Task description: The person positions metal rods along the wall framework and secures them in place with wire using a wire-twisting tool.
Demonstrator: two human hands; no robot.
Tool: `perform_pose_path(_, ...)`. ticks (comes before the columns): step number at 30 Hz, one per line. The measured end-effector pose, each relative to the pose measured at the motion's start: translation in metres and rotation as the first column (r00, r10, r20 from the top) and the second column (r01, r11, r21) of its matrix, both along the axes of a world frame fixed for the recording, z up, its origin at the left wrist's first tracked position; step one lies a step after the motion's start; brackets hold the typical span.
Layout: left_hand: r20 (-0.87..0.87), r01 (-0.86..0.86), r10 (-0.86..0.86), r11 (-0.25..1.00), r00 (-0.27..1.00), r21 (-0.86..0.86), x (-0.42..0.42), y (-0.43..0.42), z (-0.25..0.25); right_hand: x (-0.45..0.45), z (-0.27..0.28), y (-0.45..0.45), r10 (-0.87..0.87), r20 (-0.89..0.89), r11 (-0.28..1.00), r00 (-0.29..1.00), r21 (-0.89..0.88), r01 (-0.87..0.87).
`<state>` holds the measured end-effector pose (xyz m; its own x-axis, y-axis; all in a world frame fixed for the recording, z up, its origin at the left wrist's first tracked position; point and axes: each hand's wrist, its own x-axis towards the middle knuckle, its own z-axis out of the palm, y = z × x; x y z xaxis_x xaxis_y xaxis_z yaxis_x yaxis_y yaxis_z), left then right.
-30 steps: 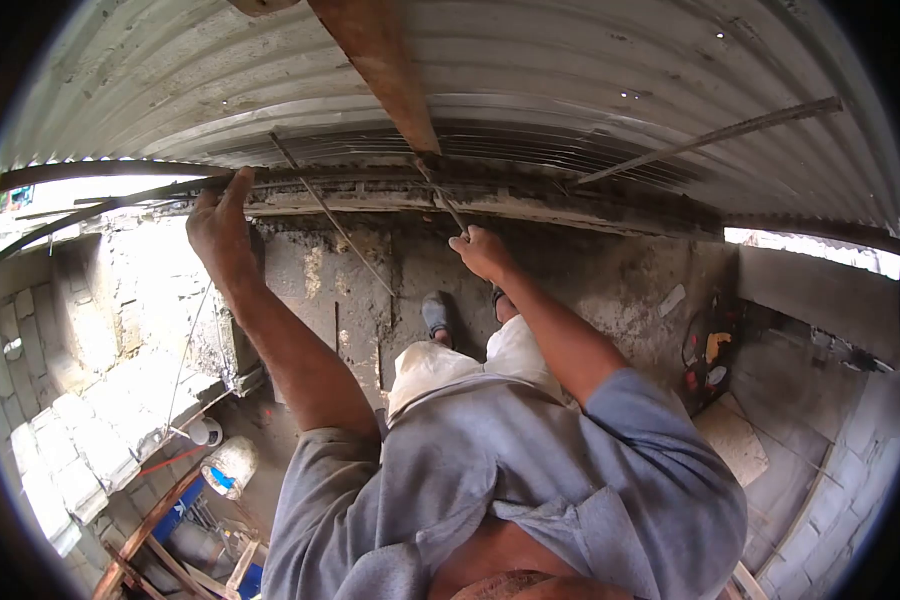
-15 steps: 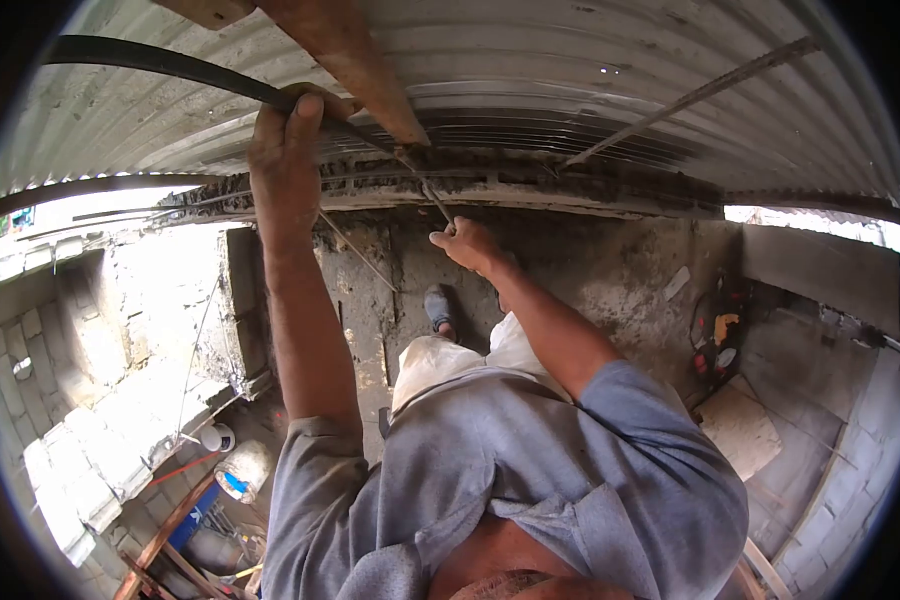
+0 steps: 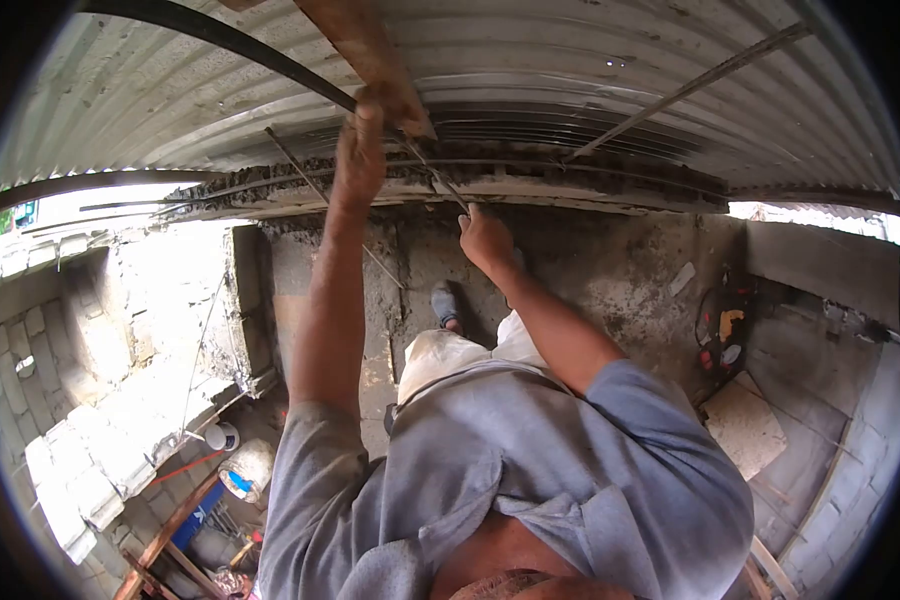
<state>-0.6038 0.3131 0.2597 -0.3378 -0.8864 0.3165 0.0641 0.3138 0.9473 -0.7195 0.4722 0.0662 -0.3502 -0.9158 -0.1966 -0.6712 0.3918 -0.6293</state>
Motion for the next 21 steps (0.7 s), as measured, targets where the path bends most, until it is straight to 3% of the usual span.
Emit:
perform_pose_path(2,0.028,0.013,-0.013,1.0,1.0,0.014,0.002,0.0,-0.011,-0.002,0.002,0.0,0.025,-0.058,0.999,0.998,-0.043,-0.028)
perform_pose_path(4,0.024,0.011,-0.012,0.998,1.0,0.055,0.001,-0.003,-0.019,-0.006,0.001,-0.002,0.143,-0.093,0.99,0.985,0.032,-0.14)
perform_pose_path(8,0.075,0.007,-0.016,0.993,0.997,0.116,-0.001,-0.009,-0.026,-0.004,0.004,-0.007,0.178,-0.081,0.979,0.981,0.116,-0.168)
perform_pose_path(13,-0.029,-0.081,0.081,0.997,0.996,0.001,-0.01,-0.007,-0.035,0.014,0.049,0.0,0.218,-0.16,0.966,0.963,0.175,-0.189)
perform_pose_path(15,-0.004,-0.074,0.074,0.997,0.997,0.006,-0.005,-0.009,-0.035,0.025,0.014,0.007,0.227,-0.244,0.97,0.943,0.144,-0.197)
perform_pose_path(17,0.033,-0.068,0.067,0.998,0.997,0.012,-0.006,-0.01,-0.036,0.038,-0.006,0.012,0.011,-0.175,0.993,0.985,-0.116,-0.032)
perform_pose_path(19,0.021,-0.161,0.161,0.987,0.987,-0.006,-0.015,-0.013,-0.036,0.039,-0.021,0.013,0.015,-0.137,0.996,0.99,-0.083,-0.026)
perform_pose_path(21,0.03,-0.144,0.144,0.99,0.989,-0.012,-0.017,-0.013,-0.037,0.039,-0.026,0.011,0.009,-0.107,0.998,0.994,-0.057,-0.015)
